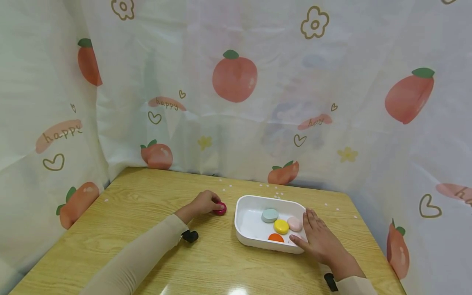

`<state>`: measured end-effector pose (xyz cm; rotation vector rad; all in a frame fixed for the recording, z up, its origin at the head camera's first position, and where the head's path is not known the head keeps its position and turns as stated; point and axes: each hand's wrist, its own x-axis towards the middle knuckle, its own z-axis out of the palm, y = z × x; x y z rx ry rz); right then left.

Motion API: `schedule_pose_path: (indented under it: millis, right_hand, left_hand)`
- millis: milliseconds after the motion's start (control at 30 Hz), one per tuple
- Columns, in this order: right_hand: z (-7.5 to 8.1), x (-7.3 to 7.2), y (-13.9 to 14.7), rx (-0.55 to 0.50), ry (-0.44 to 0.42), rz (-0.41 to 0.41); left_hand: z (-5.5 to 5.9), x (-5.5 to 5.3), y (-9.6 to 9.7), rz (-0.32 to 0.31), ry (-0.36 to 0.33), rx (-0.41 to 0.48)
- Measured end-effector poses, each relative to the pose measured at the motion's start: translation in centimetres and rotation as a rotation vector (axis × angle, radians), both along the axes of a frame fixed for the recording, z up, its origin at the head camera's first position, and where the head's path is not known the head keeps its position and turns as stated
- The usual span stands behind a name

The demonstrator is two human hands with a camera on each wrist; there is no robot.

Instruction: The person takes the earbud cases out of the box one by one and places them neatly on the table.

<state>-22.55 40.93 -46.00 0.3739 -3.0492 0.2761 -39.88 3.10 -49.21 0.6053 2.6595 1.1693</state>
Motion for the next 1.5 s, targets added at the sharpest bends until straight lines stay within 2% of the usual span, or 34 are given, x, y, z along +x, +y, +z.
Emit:
schedule_pose_path:
  millis: [133, 367, 467, 600, 700, 833, 933, 1133, 1400, 1500]
  right_hand:
    - [-0.1, 0.1, 0.0, -0.01, -0.004, -0.001]
    - [0.0, 0.1, -0.1, 0.002, 0.002, -0.001]
    - [0.1, 0.0, 0.0, 0.01, 0.001, 0.001]
    - [0.4, -0.2, 0.0, 0.011, 0.008, 0.005]
    - [0.5, -0.2, 0.0, -0.002, 0.006, 0.004]
    - [0.3, -0.1, 0.0, -0.022, 0.011, 0.017]
    - [0.1, 0.0, 0.0, -0.027, 0.018, 0.028]
    - [0.0, -0.1, -0.1, -0.031, -0.007, 0.016]
    - [0.1, 0.0, 0.0, -0.011, -0.012, 0.009]
    - [0.2, 0.2, -0.1, 0.001, -0.006, 0.0]
  left_hand:
    - [0.1, 0.1, -0.2, 0.012, 0.009, -0.01]
    - [0.5, 0.1, -0.7, 0.045, -0.06, 0.075]
    - [1.0, -0.3, -0.7, 0.043, -0.088, 0.129]
    - [1.9, -0.7, -0.6, 0.029, -0.081, 0.165]
    - [2.6, -0.8, -0.2, 0.021, -0.103, 0.204]
    - [3.5, -0.7, 0.6, 0.01, -0.155, 0.271]
    - [4.0, -0.6, 1.5, -0.002, -0.165, 0.297]
    - [4.5, -0.5, 3.3, -0.017, -0.207, 0.389]
    - [5.1, -0.1, 6.0, -0.057, -0.209, 0.384]
    - [5.5, 0.2, 7.2, -0.054, -0.213, 0.379]
